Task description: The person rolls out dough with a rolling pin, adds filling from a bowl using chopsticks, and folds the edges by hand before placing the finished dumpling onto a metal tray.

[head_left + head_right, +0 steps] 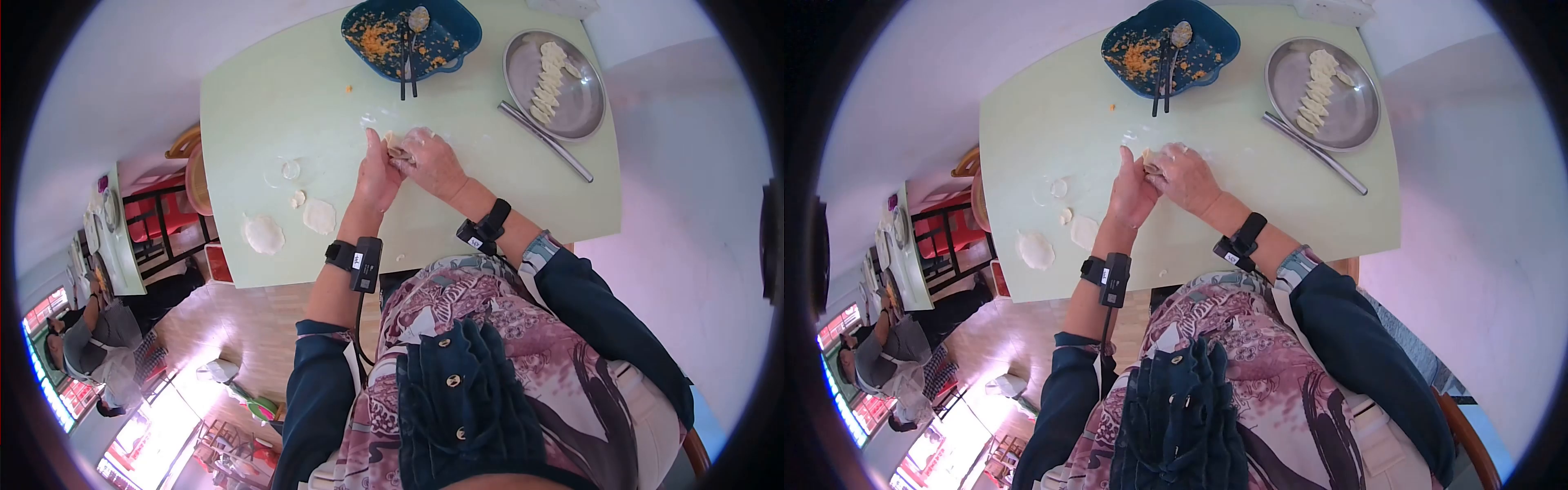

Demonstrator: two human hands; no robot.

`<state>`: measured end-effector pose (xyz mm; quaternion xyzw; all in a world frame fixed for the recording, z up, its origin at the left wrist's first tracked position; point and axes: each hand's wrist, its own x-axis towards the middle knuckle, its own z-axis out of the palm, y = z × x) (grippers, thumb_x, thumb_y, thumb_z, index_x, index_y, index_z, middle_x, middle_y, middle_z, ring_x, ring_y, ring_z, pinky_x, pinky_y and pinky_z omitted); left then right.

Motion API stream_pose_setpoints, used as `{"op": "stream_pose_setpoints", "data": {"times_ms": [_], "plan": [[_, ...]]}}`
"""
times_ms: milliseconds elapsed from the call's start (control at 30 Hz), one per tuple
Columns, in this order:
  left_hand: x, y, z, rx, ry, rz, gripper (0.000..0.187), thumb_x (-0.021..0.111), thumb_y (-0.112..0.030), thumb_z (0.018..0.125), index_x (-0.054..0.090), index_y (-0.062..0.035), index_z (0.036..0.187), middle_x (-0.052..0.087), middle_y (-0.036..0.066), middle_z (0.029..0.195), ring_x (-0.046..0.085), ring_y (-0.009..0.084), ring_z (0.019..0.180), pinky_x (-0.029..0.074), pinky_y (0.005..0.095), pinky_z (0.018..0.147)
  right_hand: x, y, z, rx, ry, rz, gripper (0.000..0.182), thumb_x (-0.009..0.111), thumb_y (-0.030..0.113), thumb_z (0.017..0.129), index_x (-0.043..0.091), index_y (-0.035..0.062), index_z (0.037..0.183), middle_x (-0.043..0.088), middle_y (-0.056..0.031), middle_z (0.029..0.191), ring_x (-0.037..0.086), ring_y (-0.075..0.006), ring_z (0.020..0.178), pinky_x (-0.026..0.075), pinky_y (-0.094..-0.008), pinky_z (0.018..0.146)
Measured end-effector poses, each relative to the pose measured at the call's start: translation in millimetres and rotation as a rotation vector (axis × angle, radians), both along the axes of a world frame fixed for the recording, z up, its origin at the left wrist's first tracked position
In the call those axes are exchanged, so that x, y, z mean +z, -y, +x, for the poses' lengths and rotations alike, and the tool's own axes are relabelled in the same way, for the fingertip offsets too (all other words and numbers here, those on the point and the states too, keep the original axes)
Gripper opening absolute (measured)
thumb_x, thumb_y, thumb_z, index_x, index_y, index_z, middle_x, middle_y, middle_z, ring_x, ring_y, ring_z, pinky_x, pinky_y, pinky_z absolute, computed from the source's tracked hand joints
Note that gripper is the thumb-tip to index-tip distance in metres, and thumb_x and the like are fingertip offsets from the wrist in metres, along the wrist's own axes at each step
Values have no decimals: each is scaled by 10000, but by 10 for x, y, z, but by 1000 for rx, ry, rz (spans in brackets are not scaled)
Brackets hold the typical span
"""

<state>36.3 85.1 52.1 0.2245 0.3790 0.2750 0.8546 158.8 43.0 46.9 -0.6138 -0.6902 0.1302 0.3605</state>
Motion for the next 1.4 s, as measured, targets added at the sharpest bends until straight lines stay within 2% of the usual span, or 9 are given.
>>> {"op": "stream_pose_setpoints", "data": {"times_ms": [233,333,400,433,500,633,733,900,1400], "plan": [[123,-76,-89,-134,-94,68,704,178,-577,923,417,4,1241,526,104,1149,519,204,1045,424,376,901,6,-50,33,-43,35,26,133,647,131,698,604,62,804,562,-95,802,565,-270,772,474,-376,671],[165,-97,-135,-101,-63,18,575,309,-470,951,389,-6,1281,526,108,1167,525,199,1051,446,369,881,56,-62,101,-72,-63,-8,140,646,116,717,617,51,837,574,-96,785,577,-268,733,479,-360,659],[181,-115,-194,-56,-116,145,499,525,-275,908,375,-11,1304,507,121,1207,528,185,1047,468,344,870,129,-95,162,-89,-145,-50,165,652,106,728,624,42,877,580,-98,785,584,-265,710,481,-342,651],[194,-132,-204,-58,-117,144,499,525,-275,908,375,-11,1304,507,121,1207,528,185,1047,468,344,870,186,-106,215,-9,-197,-119,156,648,101,733,626,40,875,583,-99,788,584,-262,702,479,-332,640],[227,-197,-221,-63,-40,307,469,619,-79,827,449,15,1253,555,114,1138,571,169,976,503,306,814,283,-125,298,65,-250,-186,148,644,95,738,628,38,874,586,-100,791,585,-259,693,478,-321,629],[300,-295,-229,-211,-100,350,358,631,-46,807,542,35,1144,605,106,1034,599,164,905,523,291,779,350,-153,368,161,-232,-192,183,620,140,750,634,29,895,598,-112,832,584,-277,751,474,-355,683],[363,-304,-166,-176,-181,351,238,609,-42,825,589,49,1044,627,106,945,615,166,857,537,283,751,414,-137,320,65,-355,-141,211,644,158,755,641,30,922,599,-94,822,590,-241,747,478,-327,682],[372,-290,-135,57,-2,290,129,537,-26,872,558,26,988,605,128,972,614,208,897,518,307,836,334,-19,278,-85,-594,-155,250,709,150,732,647,28,941,598,-59,790,590,-160,696,483,-272,645],[413,-270,-15,-15,-70,339,133,573,-33,851,569,24,971,610,115,939,630,206,866,545,313,769,429,5,358,-119,-531,-103,121,671,99,737,652,32,836,604,-78,740,581,-179,624,475,-266,591]]}}
